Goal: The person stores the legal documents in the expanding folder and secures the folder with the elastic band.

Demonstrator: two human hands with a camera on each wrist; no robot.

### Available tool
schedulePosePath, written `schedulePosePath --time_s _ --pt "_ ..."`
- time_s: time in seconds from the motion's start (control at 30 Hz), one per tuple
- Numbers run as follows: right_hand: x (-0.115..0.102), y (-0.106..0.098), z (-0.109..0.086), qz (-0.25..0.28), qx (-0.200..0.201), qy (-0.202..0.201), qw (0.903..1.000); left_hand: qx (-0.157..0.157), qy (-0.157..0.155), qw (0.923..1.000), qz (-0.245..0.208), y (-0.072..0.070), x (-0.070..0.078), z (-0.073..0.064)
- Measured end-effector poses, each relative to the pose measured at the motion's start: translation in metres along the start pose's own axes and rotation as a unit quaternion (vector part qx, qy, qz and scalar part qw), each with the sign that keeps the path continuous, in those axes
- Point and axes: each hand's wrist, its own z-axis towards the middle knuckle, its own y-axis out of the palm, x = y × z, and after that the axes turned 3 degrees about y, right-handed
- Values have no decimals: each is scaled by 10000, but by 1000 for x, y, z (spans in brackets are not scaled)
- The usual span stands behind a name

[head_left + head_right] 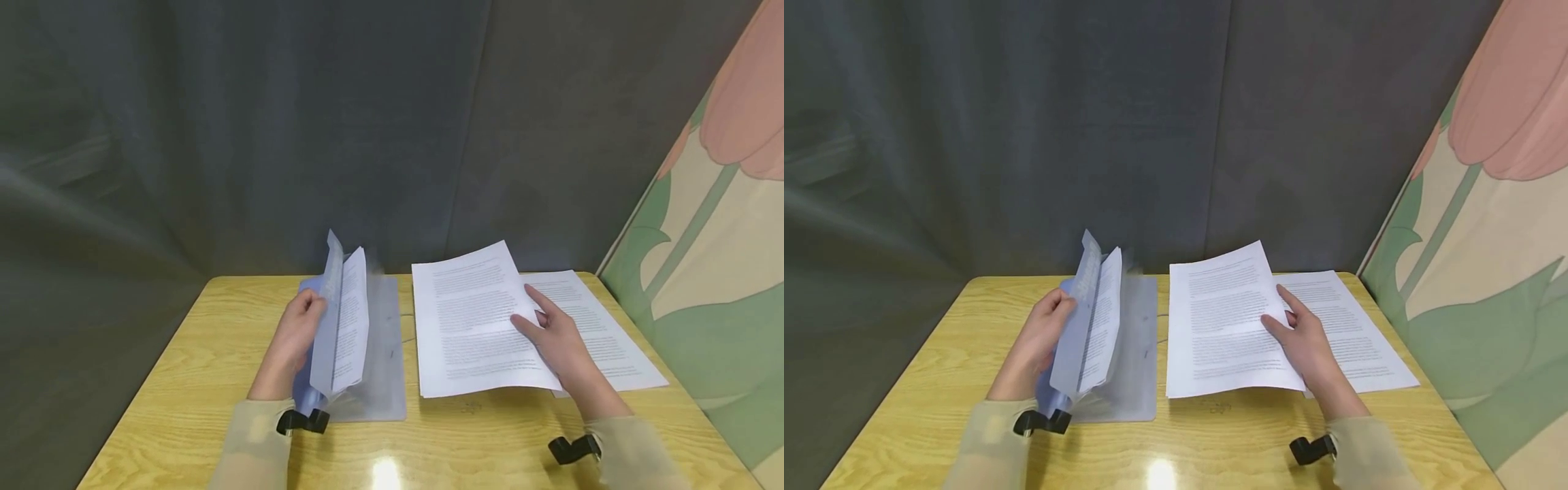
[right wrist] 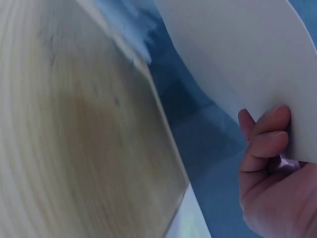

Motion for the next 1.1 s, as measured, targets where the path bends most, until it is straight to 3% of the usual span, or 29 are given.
schedulePosePath --time_s 0.23,0.63,0.87,1.1 --pt "-19 22 -1 638 -15 50 9979 43 101 9999 78 -1 -1 1" --pt "-36 60 10 1130 -296 -64 9931 69 335 9994 39 1 -4 8" --pt "-44 82 19 938 -235 -147 9952 66 324 9994 75 3 -3 11" --pt "-65 98 33 892 -263 -270 9953 51 409 9991 137 2 8 18"
